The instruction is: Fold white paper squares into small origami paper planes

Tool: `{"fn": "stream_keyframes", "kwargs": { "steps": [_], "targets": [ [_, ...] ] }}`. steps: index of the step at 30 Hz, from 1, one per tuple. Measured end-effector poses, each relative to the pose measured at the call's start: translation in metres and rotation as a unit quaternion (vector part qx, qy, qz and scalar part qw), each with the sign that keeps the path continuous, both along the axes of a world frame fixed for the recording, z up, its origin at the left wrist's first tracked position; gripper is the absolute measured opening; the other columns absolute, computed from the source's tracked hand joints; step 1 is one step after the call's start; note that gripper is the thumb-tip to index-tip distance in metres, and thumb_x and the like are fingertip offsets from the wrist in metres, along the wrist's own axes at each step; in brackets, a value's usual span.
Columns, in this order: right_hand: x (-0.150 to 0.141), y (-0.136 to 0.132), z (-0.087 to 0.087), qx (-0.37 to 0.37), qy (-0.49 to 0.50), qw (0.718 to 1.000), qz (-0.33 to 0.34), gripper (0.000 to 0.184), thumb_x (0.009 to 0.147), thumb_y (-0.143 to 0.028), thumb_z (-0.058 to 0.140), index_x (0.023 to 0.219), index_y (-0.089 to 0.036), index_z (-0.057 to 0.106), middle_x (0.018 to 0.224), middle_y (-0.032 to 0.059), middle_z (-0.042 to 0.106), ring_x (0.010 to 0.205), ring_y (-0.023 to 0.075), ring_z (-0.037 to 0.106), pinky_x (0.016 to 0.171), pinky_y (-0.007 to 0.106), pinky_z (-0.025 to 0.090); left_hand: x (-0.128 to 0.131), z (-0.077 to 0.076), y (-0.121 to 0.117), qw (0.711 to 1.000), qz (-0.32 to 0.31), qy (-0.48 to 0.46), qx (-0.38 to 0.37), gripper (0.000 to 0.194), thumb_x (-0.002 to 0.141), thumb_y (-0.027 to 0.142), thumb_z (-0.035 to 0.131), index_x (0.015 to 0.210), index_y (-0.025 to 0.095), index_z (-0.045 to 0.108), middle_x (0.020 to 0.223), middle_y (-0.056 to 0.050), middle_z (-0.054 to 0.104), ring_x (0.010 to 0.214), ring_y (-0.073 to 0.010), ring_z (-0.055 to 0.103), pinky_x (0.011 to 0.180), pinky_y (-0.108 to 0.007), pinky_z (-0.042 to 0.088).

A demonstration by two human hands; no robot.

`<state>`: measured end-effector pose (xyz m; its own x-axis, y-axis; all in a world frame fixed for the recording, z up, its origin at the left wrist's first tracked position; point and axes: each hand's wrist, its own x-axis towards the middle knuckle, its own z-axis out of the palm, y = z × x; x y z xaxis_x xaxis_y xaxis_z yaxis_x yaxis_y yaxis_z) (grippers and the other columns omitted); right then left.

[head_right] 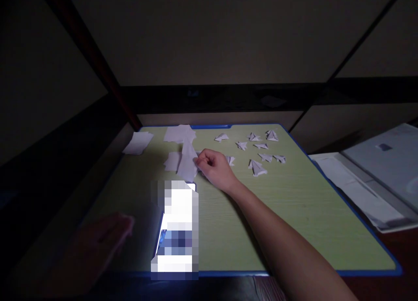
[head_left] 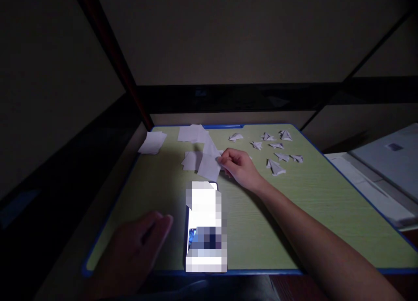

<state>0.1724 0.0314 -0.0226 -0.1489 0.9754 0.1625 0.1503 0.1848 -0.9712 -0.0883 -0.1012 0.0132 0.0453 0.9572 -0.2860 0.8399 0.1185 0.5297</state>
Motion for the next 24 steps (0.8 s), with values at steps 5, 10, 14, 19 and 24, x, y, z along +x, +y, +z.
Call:
{"fn": "stream_keyframes", "kwargs": {
  "steps": [5, 10, 14, 19, 24],
  "targets": [
    [0.001, -0.001, 0.001, 0.008, 0.002, 1.000, -0.003, 0.029, 0.083, -0.036, 0.061, 0.062, -0.020, 0.048, 0.048, -0.0068, 0.045, 0.042, 0.0067, 0.038, 0.044, 0.024, 0.027, 0.032, 0.003, 0.019, 0.988, -0.089, 0.101, -0.074, 0.056, 0.089, 0.064, 0.039, 0.062, 0.018, 0.055, 0.061, -0.002, 0.059, 0.059, -0.0157, 0.052, 0.059, -0.030, 0.029],
    [0.002, -0.002, 0.001, 0.008, 0.006, 1.000, 0.000, 0.029, 0.084, -0.035, 0.060, 0.063, -0.020, 0.048, 0.047, -0.0069, 0.045, 0.041, 0.0064, 0.037, 0.043, 0.024, 0.027, 0.040, 0.006, 0.018, 0.984, -0.107, 0.117, -0.085, 0.054, 0.087, 0.064, 0.040, 0.065, 0.018, 0.059, 0.066, -0.004, 0.064, 0.062, -0.0184, 0.055, 0.060, -0.030, 0.027],
    [0.002, -0.002, 0.002, 0.010, 0.001, 1.000, 0.000, 0.029, 0.083, -0.034, 0.060, 0.062, -0.020, 0.047, 0.047, -0.0068, 0.046, 0.041, 0.0061, 0.037, 0.043, 0.024, 0.026, 0.043, 0.004, 0.016, 0.978, -0.127, 0.141, -0.088, 0.050, 0.086, 0.062, 0.043, 0.065, 0.019, 0.059, 0.063, -0.003, 0.062, 0.058, -0.0173, 0.053, 0.058, -0.030, 0.025],
    [0.002, -0.002, 0.003, 0.009, -0.008, 1.000, -0.004, 0.028, 0.083, -0.035, 0.060, 0.062, -0.020, 0.048, 0.047, -0.0066, 0.046, 0.040, 0.0063, 0.037, 0.042, 0.024, 0.026, 0.043, 0.000, 0.013, 0.981, -0.128, 0.134, -0.064, 0.051, 0.086, 0.063, 0.044, 0.065, 0.019, 0.060, 0.061, -0.003, 0.062, 0.056, -0.0160, 0.051, 0.057, -0.029, 0.024],
    [0.002, -0.002, 0.002, 0.005, -0.008, 1.000, -0.005, 0.029, 0.082, -0.037, 0.062, 0.063, -0.020, 0.049, 0.047, -0.0066, 0.047, 0.040, 0.0066, 0.038, 0.042, 0.024, 0.027, 0.042, 0.000, 0.012, 0.981, -0.126, 0.133, -0.071, 0.050, 0.086, 0.062, 0.045, 0.066, 0.019, 0.060, 0.062, -0.002, 0.062, 0.056, -0.0159, 0.051, 0.057, -0.029, 0.023]
  ]
}}
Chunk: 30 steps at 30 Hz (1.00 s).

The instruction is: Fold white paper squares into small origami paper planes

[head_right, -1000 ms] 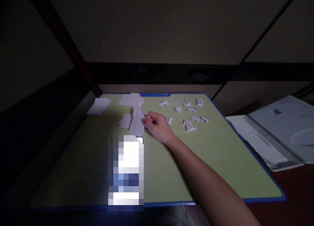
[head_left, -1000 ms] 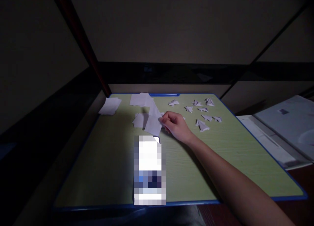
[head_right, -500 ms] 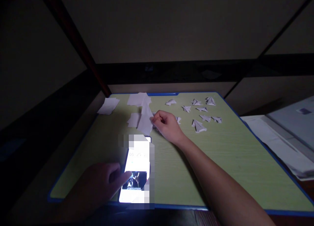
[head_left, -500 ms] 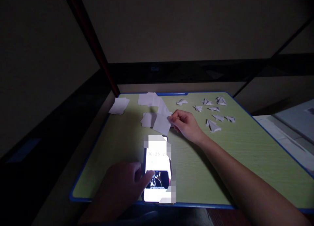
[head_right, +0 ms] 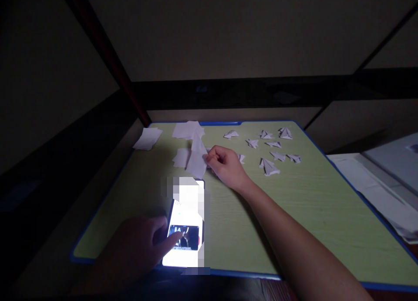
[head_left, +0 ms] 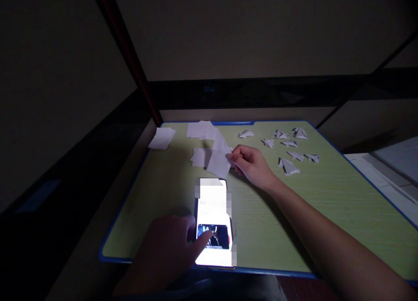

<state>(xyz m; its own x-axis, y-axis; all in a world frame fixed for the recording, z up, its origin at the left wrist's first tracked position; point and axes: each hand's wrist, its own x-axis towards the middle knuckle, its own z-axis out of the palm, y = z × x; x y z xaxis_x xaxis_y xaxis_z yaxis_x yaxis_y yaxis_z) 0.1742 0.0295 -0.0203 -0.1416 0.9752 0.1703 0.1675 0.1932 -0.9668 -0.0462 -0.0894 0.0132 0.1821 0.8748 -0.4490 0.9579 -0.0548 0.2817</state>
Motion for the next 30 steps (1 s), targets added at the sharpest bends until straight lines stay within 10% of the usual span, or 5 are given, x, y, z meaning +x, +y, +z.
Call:
{"fn": "stream_keyframes", "kwargs": {
  "steps": [30],
  "targets": [
    [-0.001, -0.002, 0.004, -0.011, 0.043, 0.999, -0.009, 0.029, 0.082, -0.037, 0.062, 0.062, -0.020, 0.051, 0.043, -0.0064, 0.047, 0.038, 0.0064, 0.038, 0.040, 0.023, 0.027, -0.014, -0.004, 0.014, 0.989, 0.041, -0.140, 0.035, 0.045, 0.091, 0.052, 0.044, 0.068, 0.017, 0.060, 0.065, -0.001, 0.062, 0.061, -0.0149, 0.056, 0.060, -0.029, 0.032]
  ]
}}
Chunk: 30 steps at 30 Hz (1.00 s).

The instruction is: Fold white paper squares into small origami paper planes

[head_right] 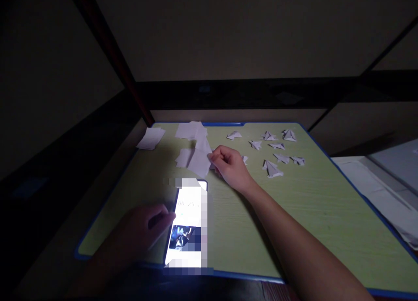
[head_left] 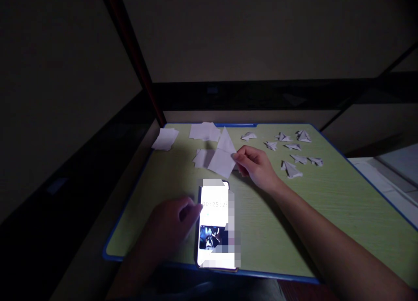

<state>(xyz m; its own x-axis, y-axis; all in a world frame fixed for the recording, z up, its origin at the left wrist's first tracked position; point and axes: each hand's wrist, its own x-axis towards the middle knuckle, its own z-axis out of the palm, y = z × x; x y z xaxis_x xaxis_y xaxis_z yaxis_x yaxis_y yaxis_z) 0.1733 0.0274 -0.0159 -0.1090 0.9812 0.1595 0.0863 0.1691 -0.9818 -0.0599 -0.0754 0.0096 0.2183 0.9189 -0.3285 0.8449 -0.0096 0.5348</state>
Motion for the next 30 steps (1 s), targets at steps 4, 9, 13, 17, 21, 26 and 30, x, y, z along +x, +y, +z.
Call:
{"fn": "stream_keyframes", "kwargs": {
  "steps": [4, 9, 13, 17, 21, 26, 30],
  "targets": [
    [-0.001, -0.001, 0.003, -0.020, 0.061, 0.998, 0.019, 0.028, 0.082, -0.037, 0.064, 0.064, -0.020, 0.052, 0.045, -0.0066, 0.051, 0.037, 0.0063, 0.040, 0.038, 0.022, 0.028, 0.003, -0.004, 0.038, 0.976, 0.118, -0.164, 0.084, 0.037, 0.091, 0.050, 0.045, 0.086, 0.017, 0.062, 0.072, 0.000, 0.061, 0.066, -0.0148, 0.055, 0.062, -0.027, 0.039],
    [-0.003, -0.004, 0.006, -0.036, 0.116, 0.991, 0.048, 0.029, 0.081, -0.038, 0.065, 0.064, -0.019, 0.052, 0.047, -0.0064, 0.053, 0.037, 0.0061, 0.041, 0.038, 0.021, 0.030, 0.025, -0.002, 0.095, 0.934, 0.106, -0.334, 0.069, 0.038, 0.084, 0.051, 0.051, 0.090, 0.015, 0.061, 0.081, -0.002, 0.062, 0.064, -0.0140, 0.055, 0.054, -0.025, 0.040],
    [-0.004, -0.007, 0.005, -0.040, 0.109, 0.991, 0.067, 0.031, 0.083, -0.040, 0.064, 0.064, -0.019, 0.052, 0.047, -0.0063, 0.053, 0.038, 0.0059, 0.040, 0.039, 0.021, 0.029, 0.044, -0.002, 0.116, 0.922, 0.063, -0.372, 0.086, 0.035, 0.084, 0.048, 0.050, 0.068, 0.017, 0.053, 0.059, 0.003, 0.047, 0.055, -0.0110, 0.044, 0.052, -0.024, 0.033],
    [-0.003, -0.007, 0.002, -0.024, 0.070, 0.994, 0.076, 0.031, 0.085, -0.039, 0.062, 0.063, -0.019, 0.051, 0.045, -0.0067, 0.050, 0.039, 0.0058, 0.039, 0.042, 0.021, 0.027, 0.053, -0.010, 0.117, 0.919, 0.058, -0.373, 0.113, 0.031, 0.078, 0.042, 0.054, 0.060, 0.019, 0.045, 0.053, 0.006, 0.036, 0.051, -0.0095, 0.035, 0.049, -0.025, 0.025],
    [-0.005, -0.005, 0.002, -0.025, 0.045, 0.996, 0.075, 0.030, 0.084, -0.039, 0.061, 0.064, -0.019, 0.051, 0.047, -0.0065, 0.050, 0.040, 0.0063, 0.039, 0.042, 0.022, 0.028, 0.054, -0.017, 0.112, 0.906, 0.087, -0.388, 0.145, 0.027, 0.076, 0.039, 0.054, 0.060, 0.019, 0.046, 0.054, 0.005, 0.037, 0.053, -0.0096, 0.035, 0.051, -0.025, 0.026],
    [-0.005, -0.005, 0.001, -0.028, 0.032, 0.997, 0.071, 0.027, 0.084, -0.037, 0.060, 0.066, -0.019, 0.051, 0.048, -0.0065, 0.051, 0.041, 0.0068, 0.040, 0.042, 0.022, 0.029, 0.051, -0.017, 0.108, 0.901, 0.081, -0.398, 0.151, 0.028, 0.075, 0.038, 0.054, 0.058, 0.019, 0.044, 0.054, 0.005, 0.036, 0.054, -0.0092, 0.035, 0.051, -0.025, 0.026],
    [-0.005, -0.006, -0.001, -0.027, 0.026, 0.997, 0.069, 0.026, 0.084, -0.035, 0.059, 0.065, -0.019, 0.051, 0.048, -0.0068, 0.050, 0.041, 0.0067, 0.039, 0.043, 0.022, 0.028, 0.053, -0.020, 0.106, 0.897, 0.075, -0.420, 0.118, 0.026, 0.075, 0.041, 0.055, 0.064, 0.018, 0.047, 0.057, 0.004, 0.042, 0.053, -0.0096, 0.039, 0.050, -0.024, 0.028]
  ]
}}
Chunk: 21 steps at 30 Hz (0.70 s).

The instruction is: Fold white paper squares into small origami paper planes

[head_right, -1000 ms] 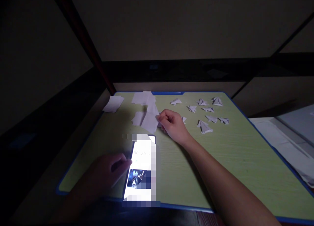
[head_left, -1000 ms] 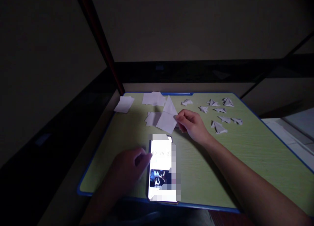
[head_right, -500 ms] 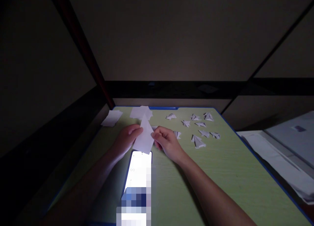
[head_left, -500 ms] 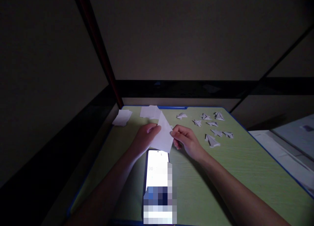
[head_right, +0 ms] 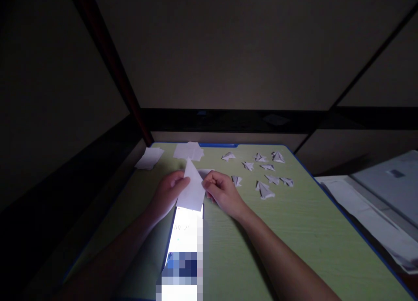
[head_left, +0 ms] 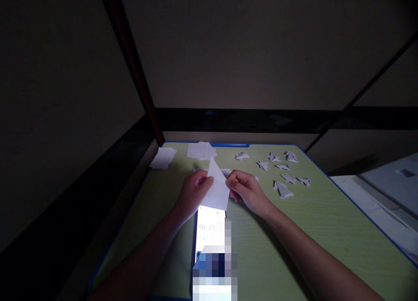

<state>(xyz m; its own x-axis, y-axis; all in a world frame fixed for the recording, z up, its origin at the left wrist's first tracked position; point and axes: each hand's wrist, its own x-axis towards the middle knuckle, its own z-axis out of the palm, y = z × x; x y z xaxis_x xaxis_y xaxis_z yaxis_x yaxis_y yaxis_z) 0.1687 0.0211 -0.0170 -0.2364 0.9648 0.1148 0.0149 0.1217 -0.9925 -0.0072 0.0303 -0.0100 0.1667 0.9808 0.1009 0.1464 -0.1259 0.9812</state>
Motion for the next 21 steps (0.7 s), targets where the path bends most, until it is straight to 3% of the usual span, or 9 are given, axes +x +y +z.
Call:
{"fn": "stream_keyframes", "kwargs": {
  "steps": [5, 15, 21],
  "targets": [
    [-0.0009, -0.0012, 0.0012, 0.011, -0.018, 1.000, -0.003, 0.028, 0.084, -0.040, 0.060, 0.069, -0.018, 0.051, 0.050, -0.0074, 0.047, 0.042, 0.0068, 0.039, 0.043, 0.022, 0.027, 0.0037, -0.0036, -0.0027, 0.999, -0.023, -0.013, -0.026, 0.026, 0.076, 0.041, 0.055, 0.067, 0.018, 0.048, 0.057, 0.004, 0.045, 0.051, -0.0096, 0.043, 0.048, -0.023, 0.029],
    [-0.0021, -0.0011, 0.0000, 0.028, -0.046, 0.999, 0.000, 0.027, 0.083, -0.039, 0.061, 0.068, -0.019, 0.050, 0.053, -0.0071, 0.043, 0.046, 0.0077, 0.038, 0.044, 0.023, 0.027, 0.0037, -0.0060, -0.0094, 0.995, -0.081, 0.052, 0.040, 0.025, 0.081, 0.037, 0.051, 0.065, 0.017, 0.051, 0.059, 0.002, 0.047, 0.055, -0.0105, 0.045, 0.049, -0.024, 0.030],
    [-0.0021, -0.0020, -0.0006, 0.028, -0.048, 0.998, 0.003, 0.027, 0.084, -0.038, 0.060, 0.067, -0.020, 0.047, 0.054, -0.0070, 0.041, 0.046, 0.0080, 0.037, 0.045, 0.023, 0.027, 0.0026, -0.0056, -0.0074, 0.996, -0.066, 0.044, 0.042, 0.023, 0.080, 0.035, 0.052, 0.067, 0.016, 0.052, 0.060, 0.002, 0.048, 0.056, -0.0099, 0.045, 0.050, -0.023, 0.033]
  ]
}}
